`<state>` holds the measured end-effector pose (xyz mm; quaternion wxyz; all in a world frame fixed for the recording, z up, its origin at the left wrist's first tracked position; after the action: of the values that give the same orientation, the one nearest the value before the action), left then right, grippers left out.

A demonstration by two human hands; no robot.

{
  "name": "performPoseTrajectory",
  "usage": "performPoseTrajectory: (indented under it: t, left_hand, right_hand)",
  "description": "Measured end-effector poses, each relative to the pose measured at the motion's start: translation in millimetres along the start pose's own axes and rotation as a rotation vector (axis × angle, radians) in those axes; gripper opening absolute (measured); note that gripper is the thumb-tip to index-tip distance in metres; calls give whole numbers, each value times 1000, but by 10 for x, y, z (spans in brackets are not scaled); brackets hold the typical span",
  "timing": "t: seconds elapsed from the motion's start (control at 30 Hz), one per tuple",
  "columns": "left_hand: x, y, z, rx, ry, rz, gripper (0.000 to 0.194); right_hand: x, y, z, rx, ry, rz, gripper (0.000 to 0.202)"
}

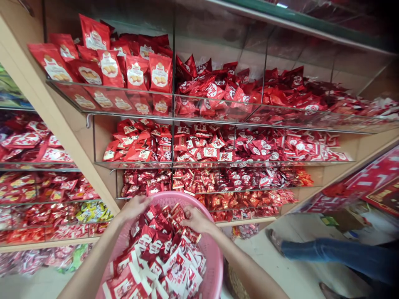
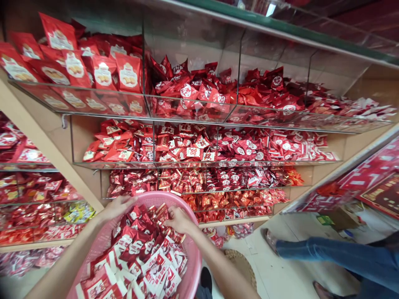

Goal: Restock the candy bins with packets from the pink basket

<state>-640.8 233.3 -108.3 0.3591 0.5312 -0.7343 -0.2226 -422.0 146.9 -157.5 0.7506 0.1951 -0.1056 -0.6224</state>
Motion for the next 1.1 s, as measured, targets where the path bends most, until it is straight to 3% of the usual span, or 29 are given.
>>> performPoseTrajectory:
  t: [0.2, 0.4, 0.8, 0.97, 1.1]
  left_hand:
    - [-40, -19, 55, -28, 2, 14, 57]
    - [-59, -15, 87, -23, 19, 25, 59]
    - [-75, -9, 79, -19, 7, 22, 57]
    - [-63, -12, 62, -14, -9, 9, 58]
    - [-59, -15, 56, -8, -11, 14, 53]
  right_hand:
    - [-10, -80, -139, 31, -86, 0, 26]
    - [3, -61, -90, 88, -114, -47, 28]
    - [121, -37, 50, 364, -193, 13, 14]
    - [25, 168, 289, 275, -57, -83, 10]
    - [-146, 569, 478, 248, 78, -265, 14]
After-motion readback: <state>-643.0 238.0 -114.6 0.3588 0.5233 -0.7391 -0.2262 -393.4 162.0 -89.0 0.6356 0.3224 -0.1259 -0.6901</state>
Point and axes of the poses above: each hand's wrist, its own x-axis away from the middle knuckle, its own y-axis out of the back of the hand, z = x × y, the point moved 9 cm from there along -x, towards the middle knuckle, and after that the axes turned 8 degrees about y, right-handed, at the moved point
